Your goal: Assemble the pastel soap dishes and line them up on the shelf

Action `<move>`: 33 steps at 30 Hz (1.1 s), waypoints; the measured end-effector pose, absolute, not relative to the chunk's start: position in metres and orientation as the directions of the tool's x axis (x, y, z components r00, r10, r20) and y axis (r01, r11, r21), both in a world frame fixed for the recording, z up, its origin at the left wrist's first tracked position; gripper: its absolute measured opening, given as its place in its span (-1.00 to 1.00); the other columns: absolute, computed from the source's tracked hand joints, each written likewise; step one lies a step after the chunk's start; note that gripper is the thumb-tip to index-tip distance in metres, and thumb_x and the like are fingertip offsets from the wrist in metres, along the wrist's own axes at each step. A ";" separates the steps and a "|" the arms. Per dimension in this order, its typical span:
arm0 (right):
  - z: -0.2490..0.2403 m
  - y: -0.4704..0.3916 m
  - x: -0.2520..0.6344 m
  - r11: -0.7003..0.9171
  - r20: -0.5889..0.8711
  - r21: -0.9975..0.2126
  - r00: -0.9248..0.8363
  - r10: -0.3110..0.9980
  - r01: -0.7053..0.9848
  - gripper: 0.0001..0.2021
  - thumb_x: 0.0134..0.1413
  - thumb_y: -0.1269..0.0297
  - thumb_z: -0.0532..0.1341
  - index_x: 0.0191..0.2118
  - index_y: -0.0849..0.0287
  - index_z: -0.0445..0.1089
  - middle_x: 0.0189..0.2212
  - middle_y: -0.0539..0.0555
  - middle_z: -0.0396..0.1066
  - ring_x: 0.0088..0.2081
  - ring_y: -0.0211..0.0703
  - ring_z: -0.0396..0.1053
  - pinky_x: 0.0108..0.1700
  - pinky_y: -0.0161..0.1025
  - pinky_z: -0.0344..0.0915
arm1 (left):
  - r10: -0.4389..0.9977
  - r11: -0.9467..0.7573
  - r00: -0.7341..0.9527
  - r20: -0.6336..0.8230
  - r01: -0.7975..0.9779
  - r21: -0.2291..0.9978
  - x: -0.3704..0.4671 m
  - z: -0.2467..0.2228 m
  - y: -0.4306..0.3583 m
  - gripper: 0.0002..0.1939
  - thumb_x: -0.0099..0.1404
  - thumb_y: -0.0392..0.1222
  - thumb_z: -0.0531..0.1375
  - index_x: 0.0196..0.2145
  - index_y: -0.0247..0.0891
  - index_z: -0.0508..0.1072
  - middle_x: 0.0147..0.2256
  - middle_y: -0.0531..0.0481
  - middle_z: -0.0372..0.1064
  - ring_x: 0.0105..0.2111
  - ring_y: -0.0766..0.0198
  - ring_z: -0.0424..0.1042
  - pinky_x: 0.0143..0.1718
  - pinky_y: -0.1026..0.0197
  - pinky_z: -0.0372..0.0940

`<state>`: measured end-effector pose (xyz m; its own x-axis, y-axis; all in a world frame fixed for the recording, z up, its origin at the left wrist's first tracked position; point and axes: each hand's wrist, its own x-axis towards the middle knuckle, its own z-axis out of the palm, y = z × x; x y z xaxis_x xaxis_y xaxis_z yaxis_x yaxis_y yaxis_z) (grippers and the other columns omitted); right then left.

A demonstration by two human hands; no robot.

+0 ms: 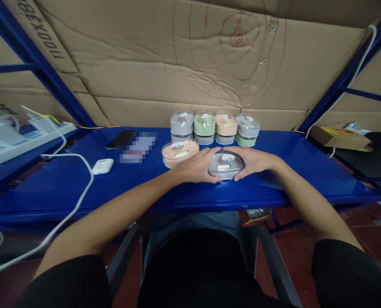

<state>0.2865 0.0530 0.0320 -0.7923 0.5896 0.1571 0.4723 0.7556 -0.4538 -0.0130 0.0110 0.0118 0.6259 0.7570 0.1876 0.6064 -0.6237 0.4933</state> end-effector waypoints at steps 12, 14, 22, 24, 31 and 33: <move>0.037 0.051 0.289 0.734 0.142 -0.442 -0.767 0.626 0.516 0.22 -0.27 -0.24 0.70 0.55 -0.07 0.35 0.45 0.18 0.47 0.40 0.43 0.46 0.48 0.38 0.36 | 0.741 -0.660 0.639 0.206 0.637 0.397 -0.012 0.012 0.008 0.15 0.17 0.21 0.49 0.58 -0.11 0.17 0.31 -0.30 0.38 0.30 -0.37 0.42 0.38 -0.32 0.32; 0.043 0.050 0.292 0.726 0.166 -0.447 -0.749 0.642 0.523 0.19 -0.25 -0.27 0.69 0.53 -0.06 0.38 0.43 0.19 0.49 0.38 0.43 0.48 0.46 0.38 0.38 | 0.743 -0.664 0.624 0.243 0.638 0.390 -0.010 0.014 0.005 0.16 0.16 0.17 0.50 0.59 -0.14 0.16 0.34 -0.33 0.36 0.34 -0.39 0.40 0.41 -0.33 0.29; 0.055 0.060 0.301 0.609 0.614 -0.449 -0.270 0.742 0.653 -0.28 0.49 -0.42 -0.01 0.08 0.03 0.68 -0.05 0.21 0.68 0.03 0.22 0.63 0.22 0.23 0.54 | 0.775 -0.607 0.406 0.484 0.692 0.390 -0.045 0.061 0.018 0.12 0.21 0.19 0.49 0.57 -0.18 0.17 0.52 -0.31 0.22 0.51 -0.37 0.22 0.56 -0.30 0.11; 0.049 0.071 0.310 0.500 0.683 -0.360 -0.143 0.716 0.788 -0.32 0.39 -0.42 0.12 0.14 0.05 0.64 0.01 0.29 0.63 0.08 0.33 0.59 0.26 0.34 0.50 | 0.784 -0.579 0.379 0.492 0.734 0.357 -0.064 0.070 0.028 0.09 0.19 0.17 0.50 0.55 -0.17 0.21 0.51 -0.29 0.25 0.51 -0.37 0.24 0.55 -0.29 0.13; 0.027 0.112 0.346 0.273 0.636 -0.283 -0.033 0.771 0.920 0.12 0.14 -0.51 0.32 0.54 0.28 0.17 0.41 0.58 0.26 0.43 0.70 0.27 0.44 0.55 0.24 | 0.880 -0.390 0.260 0.398 0.874 0.291 -0.104 0.070 0.045 0.14 0.09 0.33 0.52 0.51 -0.09 0.30 0.27 -0.26 0.50 0.33 -0.37 0.44 0.39 -0.28 0.33; 0.022 0.118 0.345 0.239 0.605 -0.309 -0.004 0.796 0.920 0.22 0.09 -0.55 0.32 0.55 0.37 0.13 0.40 0.63 0.26 0.44 0.73 0.27 0.45 0.53 0.25 | 0.898 -0.357 0.249 0.364 0.895 0.268 -0.104 0.069 0.044 0.17 0.08 0.38 0.51 0.51 -0.12 0.30 0.25 -0.30 0.50 0.31 -0.40 0.46 0.37 -0.30 0.34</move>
<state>0.3448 0.1176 0.0217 -0.0036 0.7963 0.6049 0.9204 0.2392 -0.3094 -0.1038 0.0443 0.0694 0.2489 0.8977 0.3636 0.8950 -0.3566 0.2678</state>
